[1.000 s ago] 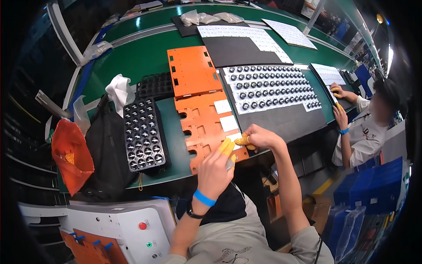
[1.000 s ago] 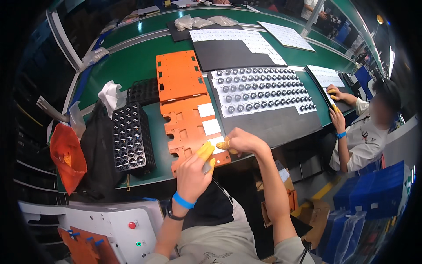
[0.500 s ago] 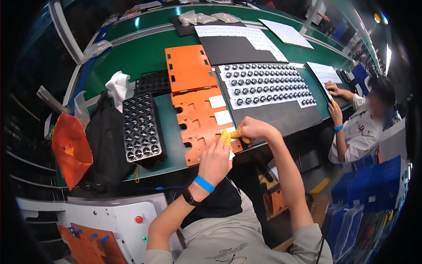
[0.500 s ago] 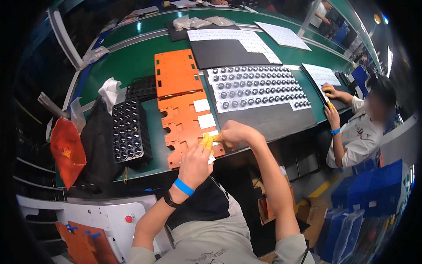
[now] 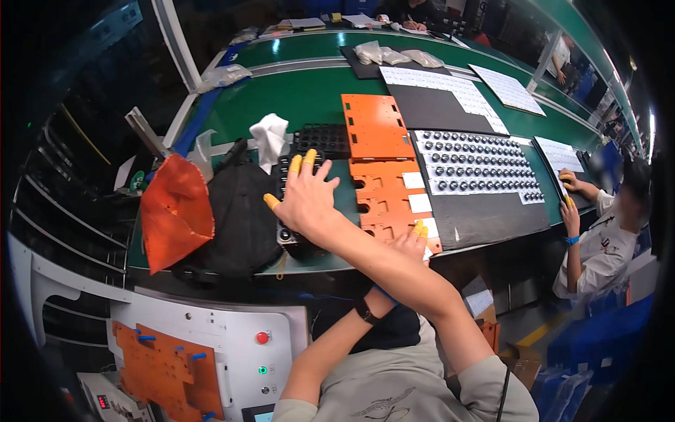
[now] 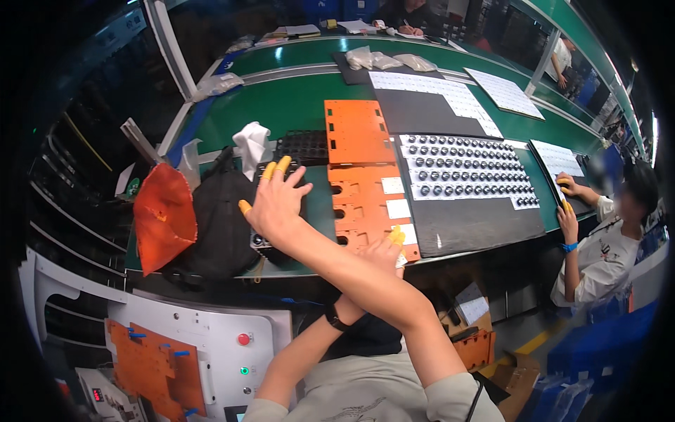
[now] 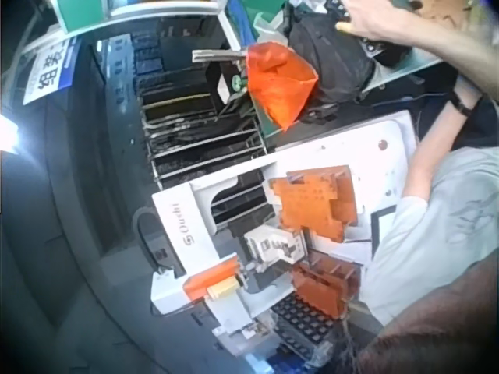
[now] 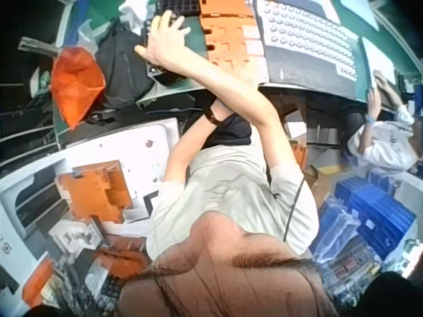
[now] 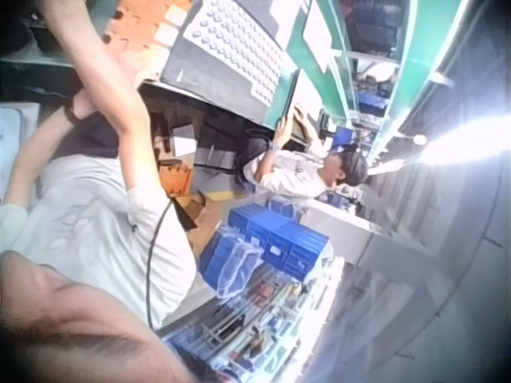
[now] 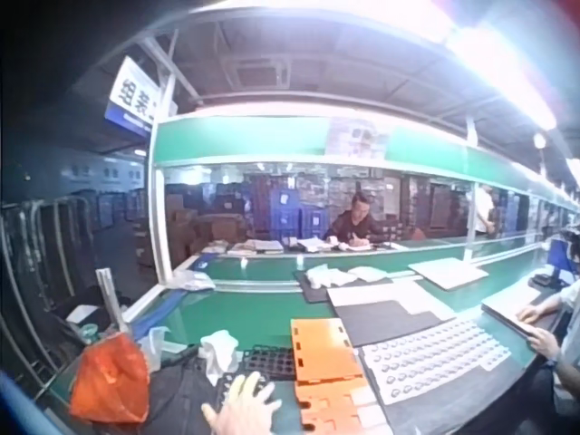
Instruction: The person places small cylindrical components into an orange fixture, then uses a press machine to secure them. They repeat this process, picking components from a tray and placing them into the fixture before pressing.
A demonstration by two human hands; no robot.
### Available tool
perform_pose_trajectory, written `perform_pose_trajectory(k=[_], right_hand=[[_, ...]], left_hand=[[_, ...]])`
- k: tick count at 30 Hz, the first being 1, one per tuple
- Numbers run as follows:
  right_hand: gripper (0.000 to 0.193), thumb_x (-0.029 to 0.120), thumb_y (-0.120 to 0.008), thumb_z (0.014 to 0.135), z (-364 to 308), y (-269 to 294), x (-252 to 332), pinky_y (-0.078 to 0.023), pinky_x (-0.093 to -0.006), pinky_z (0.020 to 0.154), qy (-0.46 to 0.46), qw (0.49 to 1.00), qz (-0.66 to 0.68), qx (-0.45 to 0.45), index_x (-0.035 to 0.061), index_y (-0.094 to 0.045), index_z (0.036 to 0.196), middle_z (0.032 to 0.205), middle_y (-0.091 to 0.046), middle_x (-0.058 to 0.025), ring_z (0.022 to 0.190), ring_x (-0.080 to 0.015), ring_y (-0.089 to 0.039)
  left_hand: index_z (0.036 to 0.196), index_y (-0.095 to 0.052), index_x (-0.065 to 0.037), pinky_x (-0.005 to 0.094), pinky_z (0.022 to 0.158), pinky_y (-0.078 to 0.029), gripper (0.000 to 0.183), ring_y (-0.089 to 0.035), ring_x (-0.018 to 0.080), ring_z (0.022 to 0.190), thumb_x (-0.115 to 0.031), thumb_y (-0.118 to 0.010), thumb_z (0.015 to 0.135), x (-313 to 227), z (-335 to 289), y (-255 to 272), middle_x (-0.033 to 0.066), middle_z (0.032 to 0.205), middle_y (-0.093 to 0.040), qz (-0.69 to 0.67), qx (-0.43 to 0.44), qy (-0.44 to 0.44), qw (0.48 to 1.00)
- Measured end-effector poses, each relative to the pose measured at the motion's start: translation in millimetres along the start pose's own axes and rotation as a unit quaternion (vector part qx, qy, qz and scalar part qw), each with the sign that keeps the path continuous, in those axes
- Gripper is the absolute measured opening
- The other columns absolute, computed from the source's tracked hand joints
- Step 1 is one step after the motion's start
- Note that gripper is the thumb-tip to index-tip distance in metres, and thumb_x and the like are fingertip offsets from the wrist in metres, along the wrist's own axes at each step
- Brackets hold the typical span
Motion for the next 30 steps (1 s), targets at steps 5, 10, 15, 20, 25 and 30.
perform_pose_trajectory(k=[5, 10, 15, 20, 25, 30], right_hand=[[0.106, 0.069, -0.062, 0.082, 17.7, -18.8, -1.6, -0.054, -0.0625, 0.091, -0.032, 0.989, -0.114, 0.084, -0.0058, -0.033, 0.152, 0.154, -0.033, -0.0291, 0.137, -0.0596, -0.033], [0.106, 0.067, -0.064, 0.081, 20.1, -19.1, 2.7, -0.056, -0.0595, 0.087, -0.057, 0.99, -0.102, 0.082, -0.0063, -0.034, 0.151, 0.151, -0.037, -0.0293, 0.127, -0.0574, -0.046], [0.107, 0.064, -0.066, 0.08, 15.3, 8.1, -8.6, -0.052, -0.055, 0.095, -0.078, 0.994, -0.002, 0.082, -0.0066, -0.031, 0.152, 0.151, -0.034, -0.0322, 0.128, -0.0518, -0.046], [0.108, 0.055, -0.07, 0.082, 26.2, 45.4, -31.4, -0.036, -0.0514, 0.114, -0.044, 0.993, 0.104, 0.024, -0.0067, -0.02, 0.155, 0.155, -0.023, -0.0361, 0.141, -0.0526, -0.031], [0.122, 0.046, -0.084, 0.071, 71.0, 79.7, -81.4, -0.032, -0.0456, 0.116, -0.019, 0.93, 0.368, -0.017, -0.0085, -0.014, 0.155, 0.156, -0.023, -0.0344, 0.145, -0.0433, -0.028], [0.109, 0.03, -0.085, 0.077, 114.4, 75.6, -120.5, -0.045, -0.0345, 0.104, 0.0, 0.831, 0.55, -0.082, -0.0068, -0.019, 0.156, 0.143, -0.049, -0.0306, 0.127, -0.0277, -0.055]], left_hand=[[0.104, -0.064, -0.001, 0.0435, 0.076, -0.053, 0.033, -0.065, 0.0318, 0.096, -0.008, -0.071, 0.072, -6.5, -0.3, 5.4, 0.0144, 0.099, -0.065, 0.0, -0.027, -0.002, 1.0], [0.096, -0.064, -0.003, 0.0436, 0.075, -0.053, 0.028, -0.065, 0.0309, 0.095, -0.007, -0.075, 0.071, -0.1, 1.8, 1.8, 0.0125, 0.097, -0.065, 0.002, 0.014, 0.023, 1.0], [0.098, -0.064, -0.002, 0.044, 0.078, -0.052, 0.028, -0.065, 0.0314, 0.096, -0.009, -0.075, 0.073, -4.5, 3.5, 4.0, 0.0152, 0.1, -0.065, -0.011, 0.026, 0.023, 0.999], [0.108, -0.064, 0.001, 0.0427, 0.083, -0.052, 0.033, -0.064, 0.0331, 0.098, -0.012, -0.072, 0.078, 10.9, -7.2, -17.7, 0.0191, 0.107, -0.065, -0.149, -0.112, -0.01, 0.982], [0.098, -0.065, -0.002, 0.0468, 0.081, -0.052, 0.02, -0.065, 0.0372, 0.095, -0.014, -0.067, 0.082, 12.2, -3.9, -1.2, 0.0192, 0.095, -0.068, -0.24, -0.097, 0.015, 0.966], [0.099, -0.064, 0.0, 0.0453, 0.069, -0.054, 0.029, -0.066, 0.0402, 0.084, -0.018, -0.072, 0.078, 8.6, -1.1, 5.0, 0.0212, 0.088, -0.067, -0.167, -0.113, -0.01, 0.979]])
Point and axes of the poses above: each hand's wrist, its own z-axis towards the middle knuckle, its own y-axis out of the back of the hand, x = y × z, the point moved 9 cm from there along z, towards the middle knuckle
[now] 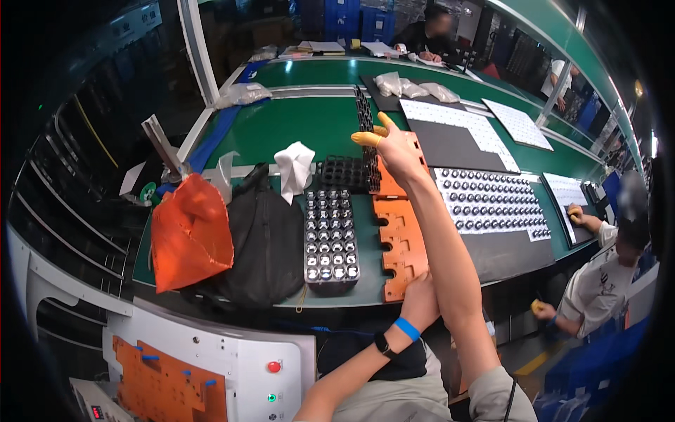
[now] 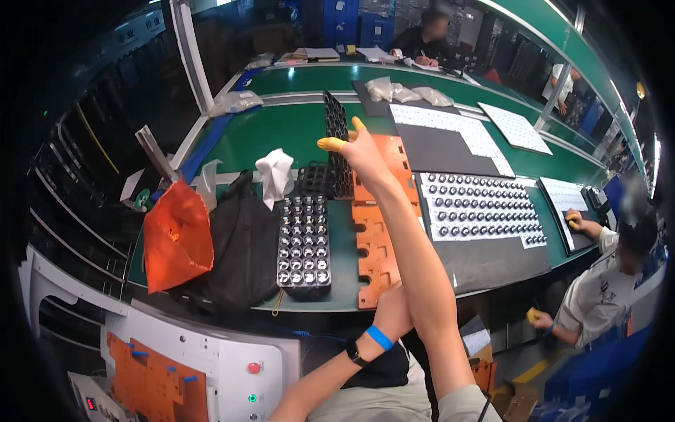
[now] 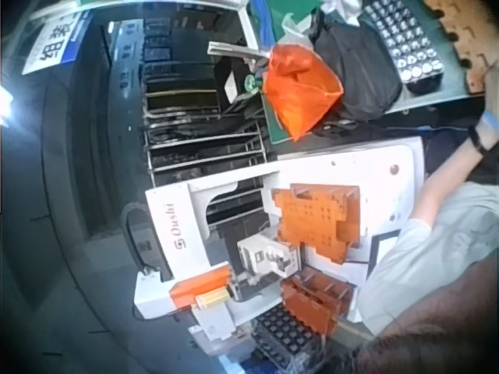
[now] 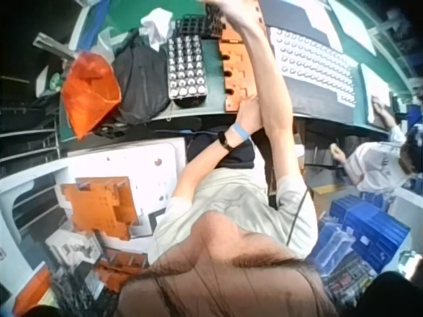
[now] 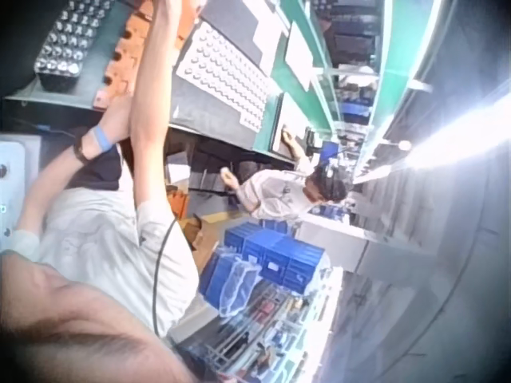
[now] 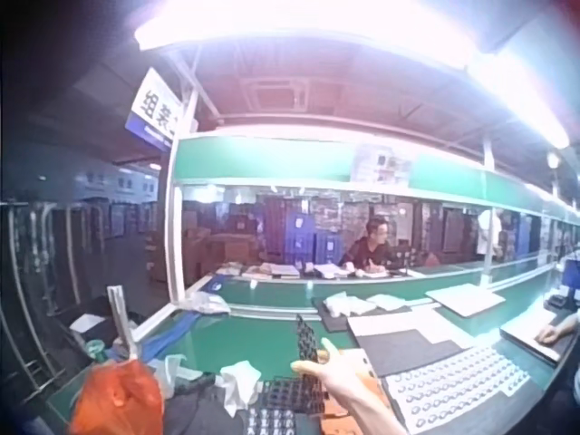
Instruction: The person places small cylindrical components into an orange fixture, then uses a press machine to secure them. They repeat this process, picking components from a tray and placing them into the fixture before pressing.
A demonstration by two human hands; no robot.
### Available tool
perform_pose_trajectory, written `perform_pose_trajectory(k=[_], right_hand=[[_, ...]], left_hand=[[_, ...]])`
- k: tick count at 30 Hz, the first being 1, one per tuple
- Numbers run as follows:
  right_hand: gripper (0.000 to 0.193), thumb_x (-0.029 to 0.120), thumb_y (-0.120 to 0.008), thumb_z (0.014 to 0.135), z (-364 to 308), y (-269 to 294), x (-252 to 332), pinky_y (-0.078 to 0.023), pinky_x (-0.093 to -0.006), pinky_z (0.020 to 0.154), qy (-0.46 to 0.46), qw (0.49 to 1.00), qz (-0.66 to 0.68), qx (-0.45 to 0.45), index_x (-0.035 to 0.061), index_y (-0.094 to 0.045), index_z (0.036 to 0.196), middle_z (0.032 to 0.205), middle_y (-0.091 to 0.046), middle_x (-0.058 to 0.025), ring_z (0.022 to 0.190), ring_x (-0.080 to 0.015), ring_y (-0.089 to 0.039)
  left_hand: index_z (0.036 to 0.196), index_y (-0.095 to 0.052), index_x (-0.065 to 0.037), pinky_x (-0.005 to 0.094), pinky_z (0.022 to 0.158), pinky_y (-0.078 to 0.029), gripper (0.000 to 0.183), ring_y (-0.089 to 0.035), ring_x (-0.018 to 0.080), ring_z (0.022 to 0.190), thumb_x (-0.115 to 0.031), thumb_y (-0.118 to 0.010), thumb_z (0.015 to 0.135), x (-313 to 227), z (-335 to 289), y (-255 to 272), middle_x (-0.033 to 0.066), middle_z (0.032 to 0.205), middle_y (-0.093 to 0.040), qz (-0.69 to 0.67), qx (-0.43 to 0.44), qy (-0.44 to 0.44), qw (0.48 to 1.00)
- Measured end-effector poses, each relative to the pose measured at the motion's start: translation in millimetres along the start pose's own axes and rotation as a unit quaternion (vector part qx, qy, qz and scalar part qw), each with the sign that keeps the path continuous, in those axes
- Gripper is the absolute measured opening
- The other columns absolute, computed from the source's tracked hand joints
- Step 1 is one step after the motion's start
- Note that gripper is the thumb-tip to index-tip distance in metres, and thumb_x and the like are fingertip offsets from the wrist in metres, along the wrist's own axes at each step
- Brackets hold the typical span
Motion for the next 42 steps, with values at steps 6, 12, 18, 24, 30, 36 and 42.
perform_pose_trajectory(k=[6, 12, 18, 24, 30, 36, 42], right_hand=[[0.132, 0.022, -0.092, 0.067, 48.0, -4.2, -16.8, -0.035, -0.0439, 0.115, 0.056, 0.996, -0.056, 0.041, -0.0028, 0.002, 0.157, 0.145, -0.03, -0.0283, 0.137, -0.0381, -0.037], [0.128, 0.013, -0.083, 0.066, 64.1, -53.7, -15.9, -0.038, -0.0446, 0.114, 0.186, 0.941, -0.245, 0.144, 0.0047, 0.006, 0.159, 0.143, -0.023, -0.0306, 0.132, -0.0468, -0.037], [0.123, 0.012, -0.078, 0.066, 86.1, -80.9, -61.2, -0.039, -0.0441, 0.112, 0.148, 0.877, -0.387, 0.245, 0.0083, 0.001, 0.161, 0.14, -0.029, -0.0321, 0.132, -0.0481, -0.038], [0.1, 0.018, -0.078, 0.064, 81.1, -98.5, -70.0, -0.048, -0.0434, 0.104, 0.132, 0.797, -0.5, 0.311, -0.0085, -0.031, 0.147, 0.133, -0.04, -0.0268, 0.128, -0.0408, -0.044], [0.112, 0.023, -0.086, 0.061, 70.2, -85.9, -78.7, -0.049, -0.0455, 0.103, 0.042, 0.743, -0.561, 0.361, -0.0017, -0.026, 0.152, 0.137, -0.041, -0.0233, 0.131, -0.039, -0.045], [0.124, 0.03, -0.09, 0.06, 63.5, -70.9, -109.8, -0.041, -0.0478, 0.111, -0.021, 0.687, -0.609, 0.395, 0.004, -0.019, 0.158, 0.142, -0.042, -0.0235, 0.135, -0.0381, -0.044], [0.112, 0.03, -0.086, 0.068, 50.3, -69.8, -103.7, -0.032, -0.0496, 0.116, 0.081, 0.678, -0.637, 0.359, 0.0063, -0.023, 0.157, 0.141, -0.046, -0.0219, 0.133, -0.037, -0.046]], left_hand=[[0.097, -0.065, -0.001, 0.0423, 0.068, -0.055, 0.028, -0.067, 0.034, 0.085, -0.014, -0.074, 0.074, -1.1, 4.1, -10.9, 0.0147, 0.09, -0.065, 0.095, 0.062, 0.051, 0.992], [0.093, -0.069, -0.004, 0.0387, 0.067, -0.055, 0.024, -0.065, 0.0265, 0.082, -0.014, -0.075, 0.072, -6.2, 1.7, -7.7, 0.0097, 0.087, -0.064, 0.135, 0.065, 0.036, 0.988], [0.097, -0.07, -0.005, 0.0357, 0.069, -0.056, 0.029, -0.065, 0.0238, 0.084, -0.016, -0.077, 0.071, 0.6, -1.6, -14.6, 0.0073, 0.09, -0.065, 0.133, 0.087, 0.061, 0.985], [0.108, -0.07, -0.006, 0.0346, 0.068, -0.056, 0.04, -0.065, 0.0223, 0.086, -0.017, -0.078, 0.07, 5.1, -3.1, -15.3, 0.0067, 0.094, -0.065, 0.129, 0.092, 0.068, 0.985], [0.096, -0.068, -0.006, 0.0329, 0.069, -0.055, 0.026, -0.064, 0.0216, 0.086, -0.02, -0.075, 0.075, 0.0, 0.6, -9.8, 0.0057, 0.088, -0.062, 0.126, 0.088, 0.064, 0.986], [0.106, -0.069, -0.006, 0.0337, 0.069, -0.056, 0.038, -0.065, 0.022, 0.086, -0.017, -0.077, 0.07, 1.5, -0.2, -10.5, 0.0065, 0.091, -0.063, 0.126, 0.084, 0.063, 0.986], [0.111, -0.07, -0.005, 0.0352, 0.071, -0.057, 0.045, -0.066, 0.0239, 0.087, -0.015, -0.078, 0.068, 2.3, -2.9, -13.2, 0.0082, 0.094, -0.066, 0.127, 0.089, 0.066, 0.986]])
Point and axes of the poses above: each hand's wrist, its own z-axis towards the middle knuckle, its own y-axis out of the back of the hand, x = y × z, the point moved 9 cm from there along z, towards the middle knuckle
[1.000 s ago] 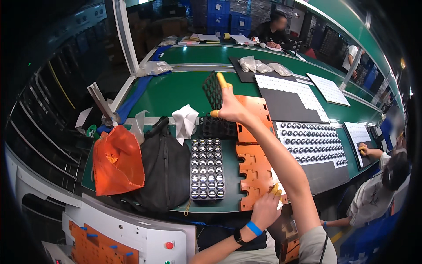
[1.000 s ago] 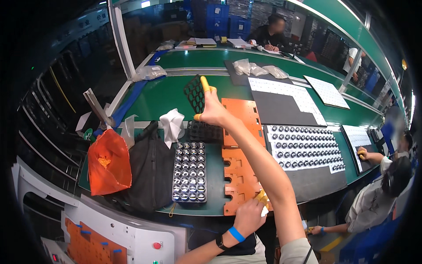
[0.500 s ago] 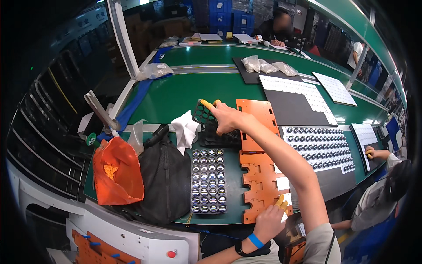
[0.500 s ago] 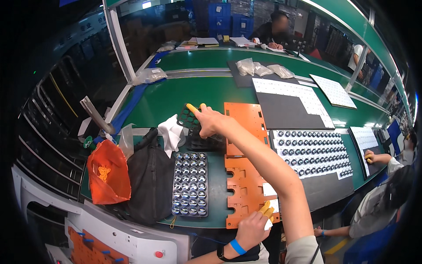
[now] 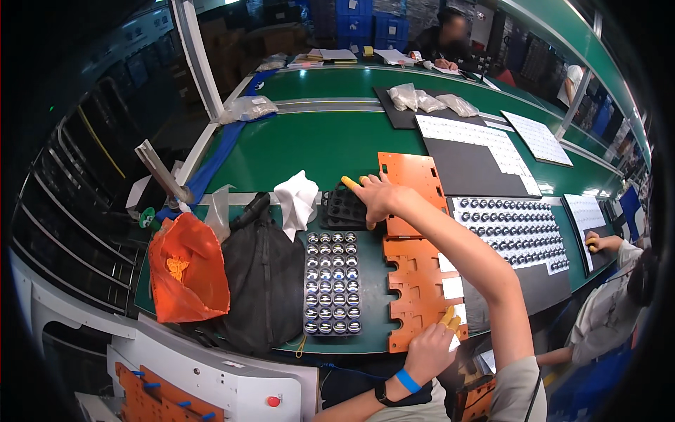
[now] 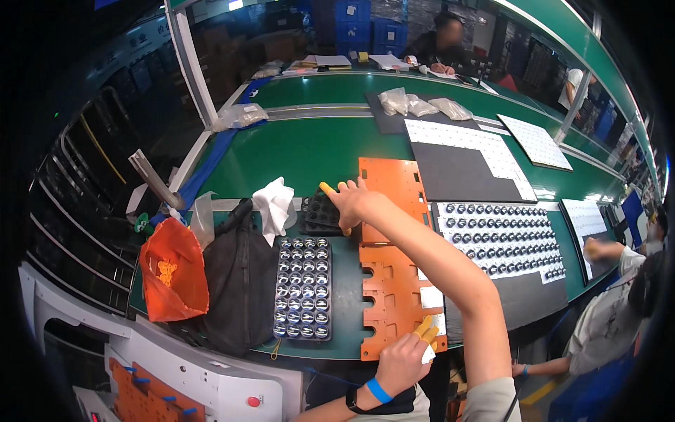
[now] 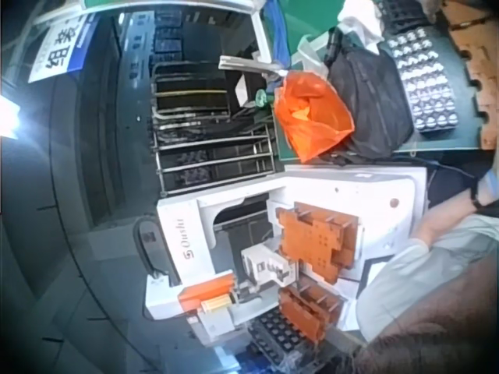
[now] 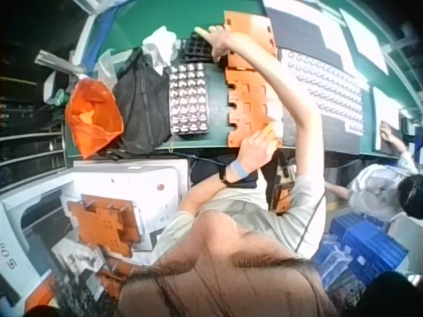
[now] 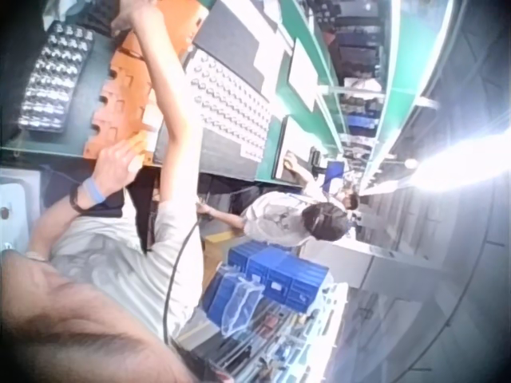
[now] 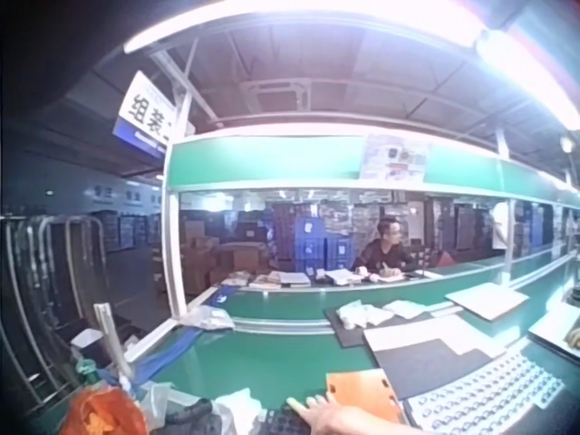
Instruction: The person places small cylindrical components into an orange fixture, then uses a press machine to secure them. They repeat this process, picking components from a tray and placing them into the fixture before pressing.
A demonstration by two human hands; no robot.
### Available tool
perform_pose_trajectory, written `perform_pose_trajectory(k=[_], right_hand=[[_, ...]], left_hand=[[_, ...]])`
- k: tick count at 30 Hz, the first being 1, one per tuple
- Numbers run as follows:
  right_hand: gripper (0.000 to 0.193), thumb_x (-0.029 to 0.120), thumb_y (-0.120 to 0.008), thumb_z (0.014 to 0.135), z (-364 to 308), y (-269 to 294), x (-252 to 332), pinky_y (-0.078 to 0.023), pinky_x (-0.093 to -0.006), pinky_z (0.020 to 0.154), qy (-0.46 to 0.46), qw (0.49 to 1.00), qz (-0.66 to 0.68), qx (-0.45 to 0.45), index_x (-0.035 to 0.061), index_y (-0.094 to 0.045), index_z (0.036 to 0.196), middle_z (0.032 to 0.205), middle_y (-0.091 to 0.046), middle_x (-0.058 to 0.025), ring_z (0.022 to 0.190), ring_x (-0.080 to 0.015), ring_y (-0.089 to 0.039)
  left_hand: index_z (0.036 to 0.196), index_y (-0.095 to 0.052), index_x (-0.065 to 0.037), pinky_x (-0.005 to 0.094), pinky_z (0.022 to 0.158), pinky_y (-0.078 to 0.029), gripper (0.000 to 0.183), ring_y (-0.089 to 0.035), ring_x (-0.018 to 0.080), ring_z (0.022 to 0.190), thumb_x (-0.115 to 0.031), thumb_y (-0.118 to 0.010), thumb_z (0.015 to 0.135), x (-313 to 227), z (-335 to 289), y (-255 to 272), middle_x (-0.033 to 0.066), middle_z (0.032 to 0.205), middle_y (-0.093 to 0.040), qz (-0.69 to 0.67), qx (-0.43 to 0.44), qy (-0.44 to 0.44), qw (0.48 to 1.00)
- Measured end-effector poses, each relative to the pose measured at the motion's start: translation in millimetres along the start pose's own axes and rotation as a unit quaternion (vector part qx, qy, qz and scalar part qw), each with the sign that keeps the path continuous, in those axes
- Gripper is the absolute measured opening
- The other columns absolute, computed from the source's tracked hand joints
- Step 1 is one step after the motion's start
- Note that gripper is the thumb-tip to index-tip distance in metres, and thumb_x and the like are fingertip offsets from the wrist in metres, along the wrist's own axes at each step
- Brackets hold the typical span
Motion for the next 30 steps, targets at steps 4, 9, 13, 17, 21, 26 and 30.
perform_pose_trajectory(k=[4, 9, 13, 17, 21, 26, 30], right_hand=[[0.072, 0.024, -0.079, 0.074, -41.2, 35.3, 13.2, -0.047, -0.0464, 0.099, 0.101, 0.963, 0.033, -0.246, 0.005, -0.051, 0.138, 0.122, -0.06, -0.0179, 0.116, -0.0338, -0.058], [0.023, 0.018, -0.075, 0.081, -123.1, 68.3, 63.3, -0.053, -0.0453, 0.077, 0.169, 0.92, 0.113, -0.335, 0.004, -0.07, 0.099, 0.086, -0.064, -0.0138, 0.085, -0.0336, -0.064], [0.017, 0.017, -0.074, 0.08, -184.7, 59.4, 82.9, -0.054, -0.0457, 0.067, 0.163, 0.935, 0.133, -0.285, 0.0016, -0.068, 0.078, 0.076, -0.065, -0.0154, 0.076, -0.0349, -0.066], [0.028, 0.032, -0.074, 0.083, -209.6, 18.6, 102.7, -0.053, -0.0452, 0.061, 0.156, 0.951, 0.203, -0.172, 0.0034, -0.074, 0.082, 0.077, -0.067, -0.0129, 0.069, -0.0331, -0.067], [0.036, 0.038, -0.076, 0.081, -219.1, 0.3, 121.3, -0.053, -0.044, 0.06, 0.147, 0.953, 0.191, -0.183, 0.0029, -0.073, 0.077, 0.076, -0.068, -0.0127, 0.067, -0.0331, -0.067], [0.022, 0.026, -0.074, 0.076, -216.8, -5.2, 134.8, -0.052, -0.0447, 0.059, 0.132, 0.949, 0.209, -0.195, 0.0037, -0.073, 0.076, 0.078, -0.068, -0.0121, 0.069, -0.0322, -0.067], [0.014, 0.017, -0.073, 0.07, -212.4, -7.0, 133.2, -0.051, -0.0446, 0.058, 0.119, 0.947, 0.209, -0.211, 0.003, -0.072, 0.074, 0.075, -0.067, -0.0126, 0.068, -0.0323, -0.067]], left_hand=[[0.113, -0.07, -0.005, 0.0374, 0.072, -0.057, 0.043, -0.068, 0.0276, 0.086, -0.014, -0.078, 0.071, 1.5, 6.2, 12.6, 0.0116, 0.1, -0.07, -0.068, -0.07, -0.001, 0.995], [0.108, -0.072, -0.004, 0.0368, 0.07, -0.054, 0.022, -0.068, 0.0314, 0.079, -0.004, -0.067, 0.087, 13.1, -2.3, 36.7, 0.0147, 0.095, -0.07, -0.198, -0.142, 0.027, 0.969], [0.101, -0.072, -0.002, 0.0268, 0.073, -0.048, 0.012, -0.062, 0.0148, 0.08, -0.005, -0.063, 0.094, 15.4, -25.7, 62.0, 0.0065, 0.092, -0.068, -0.417, -0.169, 0.106, 0.887], [0.135, -0.049, 0.0, 0.0264, 0.075, -0.041, 0.053, -0.049, 0.0136, 0.083, -0.011, -0.067, 0.086, 34.0, -60.7, 45.7, 0.0024, 0.099, -0.052, -0.748, -0.142, 0.104, 0.64], [0.137, -0.046, 0.001, 0.0344, 0.072, -0.039, 0.063, -0.046, 0.0199, 0.085, -0.02, -0.067, 0.082, 26.2, -73.3, 62.3, 0.0067, 0.097, -0.048, -0.833, -0.121, 0.104, 0.53], [0.139, -0.045, 0.001, 0.0348, 0.074, -0.043, 0.058, -0.051, 0.0205, 0.087, -0.029, -0.063, 0.092, 38.0, -94.6, 63.9, 0.01, 0.106, -0.055, -0.793, -0.142, 0.156, 0.572], [0.135, -0.046, 0.0, 0.0355, 0.069, -0.049, 0.053, -0.058, 0.0235, 0.085, -0.04, -0.055, 0.101, 41.5, -99.3, 67.9, 0.0136, 0.104, -0.059, -0.72, -0.156, 0.192, 0.648]])
Point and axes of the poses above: each hand's wrist, its own z-axis towards the middle knuckle, its own y-axis out of the back of the hand, x = y × z, the point moved 9 cm from there along z, towards the middle knuckle
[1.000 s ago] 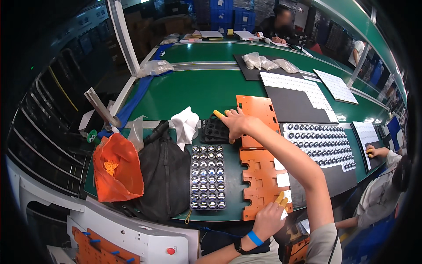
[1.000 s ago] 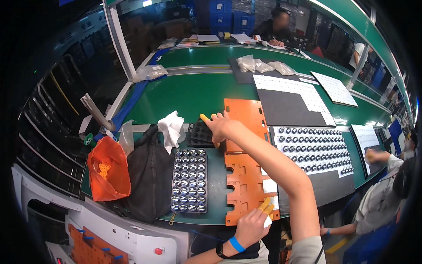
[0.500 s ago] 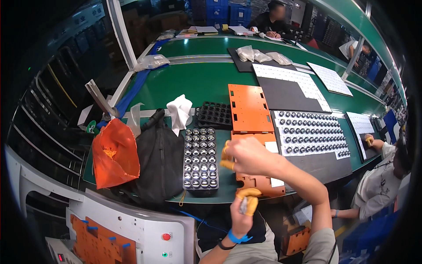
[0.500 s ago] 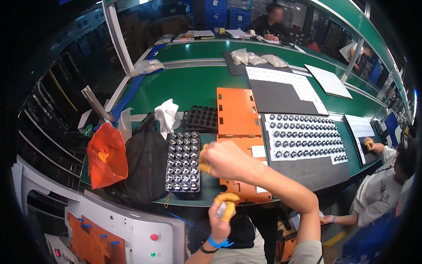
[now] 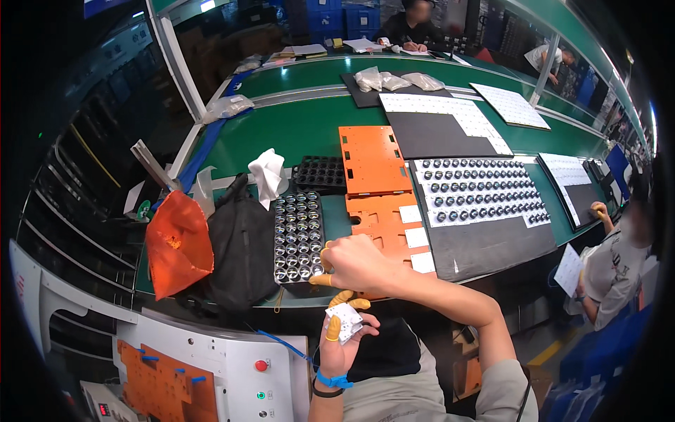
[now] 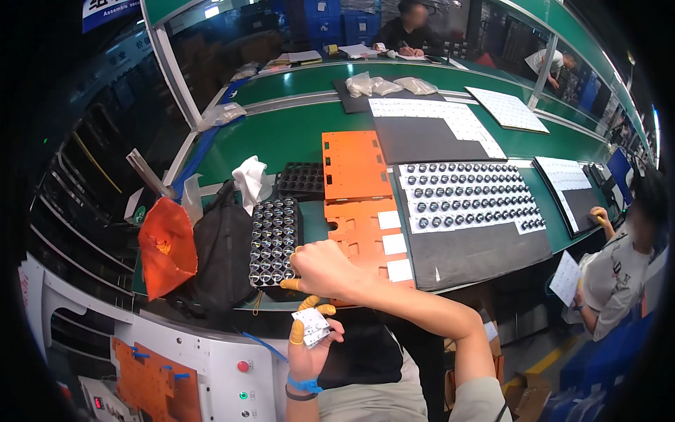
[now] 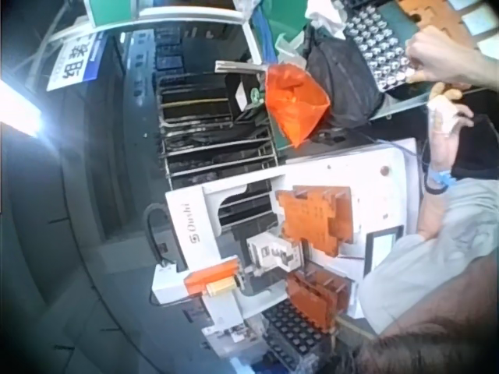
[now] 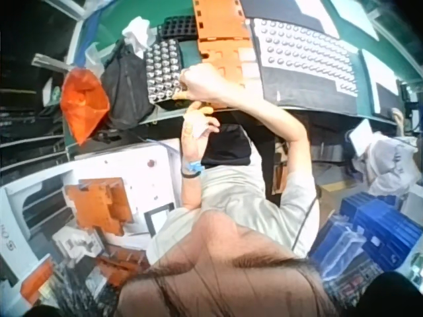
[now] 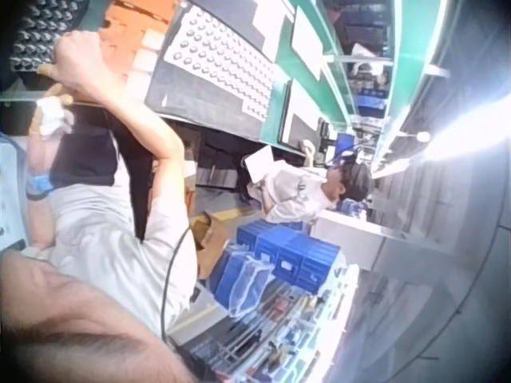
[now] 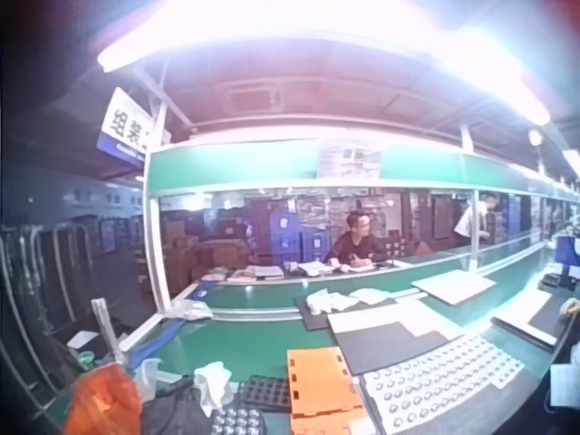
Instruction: The person places small cylindrical components into an orange fixture, then uses a press machine to secure them. They repeat this process, picking components from a tray and placing them into the fixture before pressing.
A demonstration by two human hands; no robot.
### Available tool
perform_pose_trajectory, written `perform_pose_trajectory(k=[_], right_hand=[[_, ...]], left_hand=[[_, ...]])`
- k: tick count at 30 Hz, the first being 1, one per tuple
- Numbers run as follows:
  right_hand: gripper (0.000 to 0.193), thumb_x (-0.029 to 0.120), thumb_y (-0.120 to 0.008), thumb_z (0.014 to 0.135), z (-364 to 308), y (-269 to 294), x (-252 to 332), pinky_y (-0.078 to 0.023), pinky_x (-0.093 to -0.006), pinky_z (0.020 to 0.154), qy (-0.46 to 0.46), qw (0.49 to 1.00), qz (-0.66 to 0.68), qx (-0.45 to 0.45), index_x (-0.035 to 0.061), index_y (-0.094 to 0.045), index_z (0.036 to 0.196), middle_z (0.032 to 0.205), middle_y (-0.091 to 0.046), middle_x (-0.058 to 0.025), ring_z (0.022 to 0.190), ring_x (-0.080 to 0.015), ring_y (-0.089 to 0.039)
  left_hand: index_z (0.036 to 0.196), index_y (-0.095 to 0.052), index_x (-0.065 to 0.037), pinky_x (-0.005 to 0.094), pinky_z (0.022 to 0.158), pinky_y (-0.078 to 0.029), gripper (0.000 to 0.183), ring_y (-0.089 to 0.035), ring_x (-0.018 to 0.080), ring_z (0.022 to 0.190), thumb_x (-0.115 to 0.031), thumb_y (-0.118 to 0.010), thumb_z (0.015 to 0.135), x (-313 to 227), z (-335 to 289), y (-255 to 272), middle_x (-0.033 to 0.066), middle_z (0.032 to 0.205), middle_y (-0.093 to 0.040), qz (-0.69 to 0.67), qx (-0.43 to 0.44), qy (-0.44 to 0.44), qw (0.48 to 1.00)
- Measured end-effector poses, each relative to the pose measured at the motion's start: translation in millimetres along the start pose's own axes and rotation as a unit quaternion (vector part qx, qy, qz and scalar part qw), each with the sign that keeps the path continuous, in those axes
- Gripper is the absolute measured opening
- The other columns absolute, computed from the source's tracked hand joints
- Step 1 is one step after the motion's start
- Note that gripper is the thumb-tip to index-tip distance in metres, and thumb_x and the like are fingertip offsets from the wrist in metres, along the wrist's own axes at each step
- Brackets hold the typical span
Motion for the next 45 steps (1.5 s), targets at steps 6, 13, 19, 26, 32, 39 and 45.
perform_pose_trajectory(k=[6, 13, 19, 26, 32, 39, 45], right_hand=[[0.032, 0.033, -0.077, 0.08, 0.9, 1.0, 2.3, -0.052, -0.0443, 0.058, -0.018, 0.999, -0.015, -0.028, 0.0021, -0.072, 0.076, 0.076, -0.068, -0.014, 0.068, -0.0328, -0.068], [0.025, 0.026, -0.077, 0.082, -32.6, 53.8, 0.1, -0.052, -0.0388, 0.063, -0.052, 0.982, 0.14, -0.119, 0.0023, -0.07, 0.086, 0.081, -0.067, -0.0112, 0.072, -0.0281, -0.068], [0.028, 0.018, -0.079, 0.082, -81.7, 42.8, 25.1, -0.046, -0.0359, 0.077, 0.051, 0.962, 0.245, -0.11, 0.007, -0.073, 0.107, 0.089, -0.062, -0.0064, 0.086, -0.0239, -0.06], [0.032, 0.02, -0.075, 0.088, -92.1, 11.1, 16.2, -0.037, -0.0401, 0.093, 0.06, 0.94, 0.312, -0.122, 0.0088, -0.072, 0.117, 0.097, -0.057, -0.0064, 0.098, -0.0262, -0.051], [0.031, 0.019, -0.077, 0.086, -92.8, -11.8, 3.0, -0.041, -0.0373, 0.088, 0.007, 0.905, 0.416, -0.087, 0.0082, -0.073, 0.116, 0.094, -0.057, -0.0067, 0.095, -0.0263, -0.052], [0.031, 0.013, -0.077, 0.082, -99.0, 4.6, 6.2, -0.042, -0.0369, 0.08, 0.007, 0.933, 0.348, -0.095, 0.0078, -0.074, 0.112, 0.084, -0.055, -0.0058, 0.083, -0.023, -0.053], [0.028, 0.015, -0.08, 0.08, -103.2, 10.6, 1.9, -0.044, -0.0351, 0.069, -0.012, 0.935, 0.347, -0.072, 0.0064, -0.075, 0.106, 0.078, -0.053, -0.0051, 0.075, -0.0217, -0.055]], left_hand=[[0.134, -0.044, -0.005, 0.0347, 0.073, -0.051, 0.044, -0.059, 0.0209, 0.086, -0.035, -0.054, 0.104, -5.1, 0.6, 8.9, 0.0137, 0.1, -0.06, 0.048, 0.042, -0.043, 0.997], [0.143, -0.044, -0.007, 0.0291, 0.063, -0.045, 0.056, -0.05, 0.0117, 0.071, -0.046, -0.052, 0.103, -10.8, -1.0, 4.9, 0.0064, 0.106, -0.061, -0.023, 0.027, -0.034, 0.999], [0.147, -0.042, -0.006, 0.0251, 0.056, -0.043, 0.06, -0.042, 0.0074, 0.063, -0.048, -0.049, 0.104, -20.6, 4.2, 10.8, 0.0058, 0.115, -0.062, 0.061, -0.034, -0.089, 0.994], [0.138, -0.051, -0.006, 0.0246, 0.058, -0.05, 0.055, -0.05, 0.0069, 0.069, -0.032, -0.071, 0.095, -19.3, 1.8, 20.6, 0.0103, 0.119, -0.064, 0.029, -0.038, -0.099, 0.994], [0.129, -0.06, -0.006, 0.0244, 0.06, -0.052, 0.046, -0.062, 0.0112, 0.086, -0.03, -0.074, 0.092, -27.5, 4.2, 17.0, 0.0193, 0.143, -0.055, 0.065, -0.033, -0.121, 0.99], [0.116, -0.064, -0.005, 0.0336, 0.092, -0.053, 0.041, -0.062, 0.0213, 0.117, -0.003, -0.084, 0.079, -40.6, 0.0, 6.0, 0.0267, 0.141, -0.055, 0.241, 0.001, -0.242, 0.94], [0.121, -0.063, -0.006, 0.0305, 0.088, -0.054, 0.051, -0.066, 0.0178, 0.107, -0.006, -0.087, 0.076, -41.4, -3.7, 4.1, 0.0208, 0.135, -0.062, 0.295, -0.02, -0.289, 0.911]])
Point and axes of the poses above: each hand's wrist, its own z-axis towards the middle knuckle, its own y-axis out of the back of the hand, x = y × z, the point moved 9 cm from there along z, towards the middle knuckle
